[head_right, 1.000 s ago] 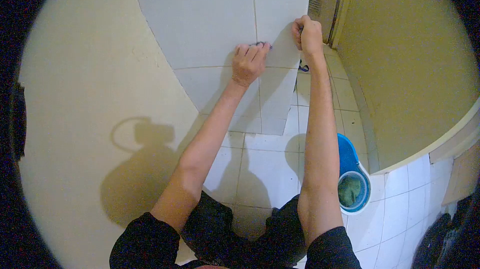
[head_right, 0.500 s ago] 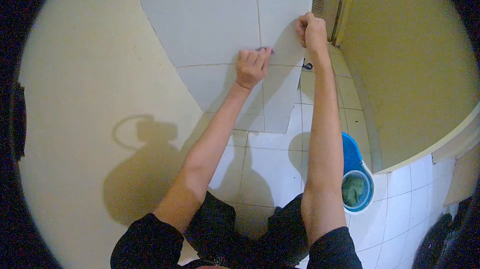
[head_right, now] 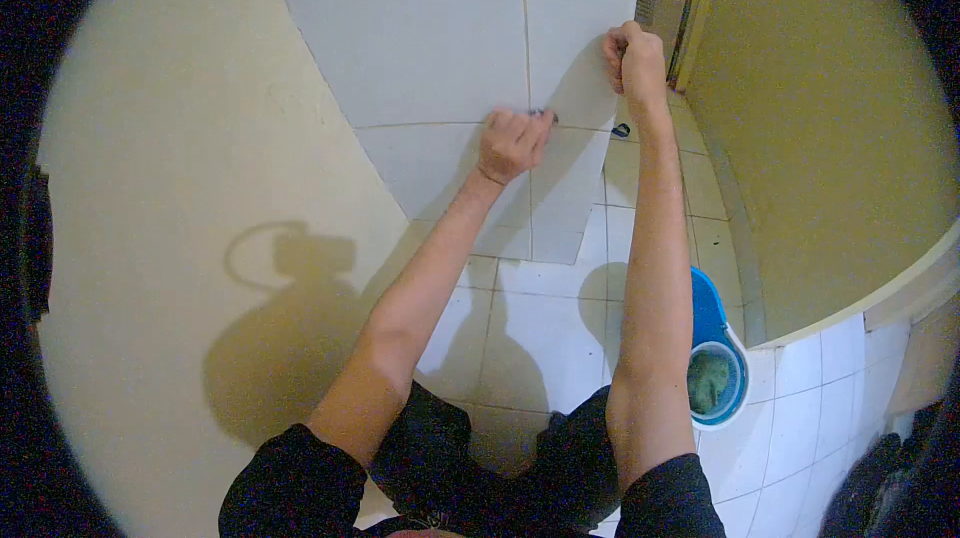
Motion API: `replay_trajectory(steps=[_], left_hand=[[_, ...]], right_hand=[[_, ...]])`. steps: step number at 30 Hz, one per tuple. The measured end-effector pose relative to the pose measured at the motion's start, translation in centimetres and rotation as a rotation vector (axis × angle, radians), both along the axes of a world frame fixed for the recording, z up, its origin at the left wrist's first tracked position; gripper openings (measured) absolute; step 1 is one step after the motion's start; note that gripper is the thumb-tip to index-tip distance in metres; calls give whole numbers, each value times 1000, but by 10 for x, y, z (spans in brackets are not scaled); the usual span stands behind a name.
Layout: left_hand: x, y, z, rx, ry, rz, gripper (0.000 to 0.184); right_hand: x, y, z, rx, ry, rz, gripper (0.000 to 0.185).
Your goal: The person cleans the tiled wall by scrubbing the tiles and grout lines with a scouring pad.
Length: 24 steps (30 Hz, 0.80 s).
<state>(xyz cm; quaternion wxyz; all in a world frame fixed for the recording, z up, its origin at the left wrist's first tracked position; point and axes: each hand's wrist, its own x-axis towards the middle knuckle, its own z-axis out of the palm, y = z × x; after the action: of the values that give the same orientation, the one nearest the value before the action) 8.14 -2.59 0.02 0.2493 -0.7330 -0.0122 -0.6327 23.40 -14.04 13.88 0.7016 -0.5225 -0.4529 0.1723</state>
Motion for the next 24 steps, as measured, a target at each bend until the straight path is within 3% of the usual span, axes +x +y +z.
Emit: replay_trajectory(steps=[4,10,13,17,19,24], left_hand=[[-3,4,-1,67,155,-48,14],[9,-2,67,-14,-106,45,16],[12,0,49,13,-127,49,18],[10,2,3,50,56,-2,20],[10,-4,14,63,117,-47,21],[18,-12,60,-36,-29,-7,18]], right_hand=[[-2,0,-3,-7,10,3,45],[9,0,-3,5,3,46,45],[8,0,-3,5,-27,23,45],[0,-3,0,7,-2,21,45],[5,-1,-3,24,-44,32,45],[10,1,-2,18,13,63,46]])
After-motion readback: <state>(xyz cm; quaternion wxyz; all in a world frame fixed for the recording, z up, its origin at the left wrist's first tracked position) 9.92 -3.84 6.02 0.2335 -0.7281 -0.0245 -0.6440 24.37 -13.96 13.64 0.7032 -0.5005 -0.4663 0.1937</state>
